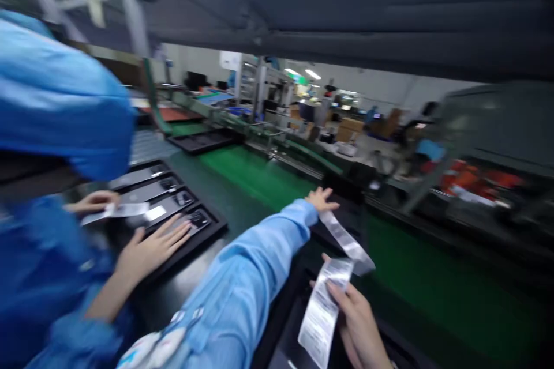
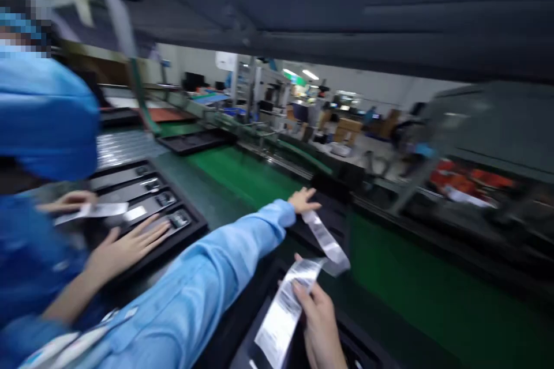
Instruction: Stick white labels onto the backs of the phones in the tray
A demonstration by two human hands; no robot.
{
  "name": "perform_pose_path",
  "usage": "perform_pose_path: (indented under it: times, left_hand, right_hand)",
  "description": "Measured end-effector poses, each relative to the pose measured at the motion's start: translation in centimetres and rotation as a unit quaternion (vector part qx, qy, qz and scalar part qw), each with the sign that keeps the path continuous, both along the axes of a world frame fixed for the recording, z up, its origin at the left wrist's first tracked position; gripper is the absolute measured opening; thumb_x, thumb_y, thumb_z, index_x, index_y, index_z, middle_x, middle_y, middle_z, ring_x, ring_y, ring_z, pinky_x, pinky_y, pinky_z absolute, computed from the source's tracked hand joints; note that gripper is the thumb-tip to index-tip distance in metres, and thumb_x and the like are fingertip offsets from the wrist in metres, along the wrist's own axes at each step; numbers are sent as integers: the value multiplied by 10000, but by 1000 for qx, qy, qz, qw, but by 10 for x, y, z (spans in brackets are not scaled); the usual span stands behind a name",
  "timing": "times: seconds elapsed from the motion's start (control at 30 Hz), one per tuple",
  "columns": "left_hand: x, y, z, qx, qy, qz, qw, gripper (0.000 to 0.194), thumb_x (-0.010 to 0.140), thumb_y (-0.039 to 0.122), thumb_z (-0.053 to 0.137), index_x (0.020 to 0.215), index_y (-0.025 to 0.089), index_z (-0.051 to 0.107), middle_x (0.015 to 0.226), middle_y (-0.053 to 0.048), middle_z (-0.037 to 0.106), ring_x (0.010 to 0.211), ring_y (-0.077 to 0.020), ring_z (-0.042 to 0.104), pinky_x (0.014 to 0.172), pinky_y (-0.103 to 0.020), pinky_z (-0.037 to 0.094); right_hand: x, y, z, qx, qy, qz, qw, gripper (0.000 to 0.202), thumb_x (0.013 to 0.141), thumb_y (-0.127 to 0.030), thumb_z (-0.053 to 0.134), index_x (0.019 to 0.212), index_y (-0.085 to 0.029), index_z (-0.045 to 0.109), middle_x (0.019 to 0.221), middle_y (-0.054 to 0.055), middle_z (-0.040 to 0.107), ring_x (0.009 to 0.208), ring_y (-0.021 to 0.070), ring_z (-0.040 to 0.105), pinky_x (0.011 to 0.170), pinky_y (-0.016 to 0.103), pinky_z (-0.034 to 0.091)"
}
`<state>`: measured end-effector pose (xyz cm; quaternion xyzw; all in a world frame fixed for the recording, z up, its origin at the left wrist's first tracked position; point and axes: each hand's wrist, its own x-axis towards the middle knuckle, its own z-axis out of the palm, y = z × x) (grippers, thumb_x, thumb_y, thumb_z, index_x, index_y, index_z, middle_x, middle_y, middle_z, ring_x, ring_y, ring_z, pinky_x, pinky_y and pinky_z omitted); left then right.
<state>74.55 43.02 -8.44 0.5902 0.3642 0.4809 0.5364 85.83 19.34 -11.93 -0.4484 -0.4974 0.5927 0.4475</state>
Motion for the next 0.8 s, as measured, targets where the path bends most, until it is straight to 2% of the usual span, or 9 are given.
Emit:
perform_pose_path:
  times: [0.13,0.23,0.33,0.4,0.47,0.57,0.63,0.73,0.8]
  left_hand:
    - [-12,-9,-27,-7,63,97,993,415,824,313,640,1204,187,531,1411,-98,351,1339,-312,243,1104,-586,154]
    - [-22,-20,-34,-4,66,142,988,459,825,322,642,1239,187,496,1372,-115,396,1262,-282,374,1071,-525,291]
    - [-41,-52,-36,-39,56,155,986,361,906,382,507,1179,146,506,1130,-110,560,955,-195,581,843,-397,502]
    - [-55,-87,-37,-71,54,120,989,384,942,436,394,1025,100,559,843,-70,603,694,-143,595,640,-301,516]
    - [-68,-131,-36,-84,58,69,992,514,928,520,345,834,80,593,650,-48,561,560,-126,552,544,-256,465]
    - [-84,-192,-31,-74,67,-29,995,495,788,578,582,691,94,617,610,-28,558,582,-108,526,546,-211,393]
    - [-90,-219,-28,-78,70,-101,989,494,724,564,663,605,90,599,546,1,498,549,-84,456,520,-201,339]
    - [-84,-242,-31,-98,51,-214,971,478,654,546,734,677,81,625,586,10,512,553,-80,440,538,-208,352]
    - [-72,-255,-34,-107,42,-249,962,503,668,575,709,702,81,617,610,7,525,558,-84,458,556,-218,385]
  right_hand:
    - [0,12,-29,-42,-14,7,999,685,668,-491,787,1252,-204,575,1113,93,629,1036,308,576,821,333,522]
    - [6,15,-36,-18,-30,19,999,698,673,-477,788,1279,-224,551,1199,81,587,1082,309,548,809,306,534]
    - [11,17,-40,3,-49,11,999,690,710,-503,746,1306,-243,518,1257,75,547,1119,307,525,840,335,528]
    - [8,16,-41,49,-81,-11,995,661,726,-514,725,1294,-238,530,1275,83,531,1172,312,481,947,404,461]
    - [2,10,-38,122,-121,-32,985,581,748,-514,699,1237,-222,585,1292,96,512,1215,320,433,1043,473,342]
    - [-9,-5,-24,214,-159,-16,964,412,810,-497,635,1118,-225,665,1321,99,473,1246,311,392,1088,486,259]
    - [-14,-12,-15,239,-162,-2,957,327,838,-467,616,1061,-240,690,1292,91,488,1245,292,393,1087,458,272]
    - [-19,-19,-4,220,-124,24,967,268,842,-438,628,995,-234,709,1210,86,541,1183,283,457,1057,442,325]
    - [-22,-25,3,136,-40,32,989,302,804,-437,676,1024,-231,699,1193,80,567,1147,293,495,1022,451,372]
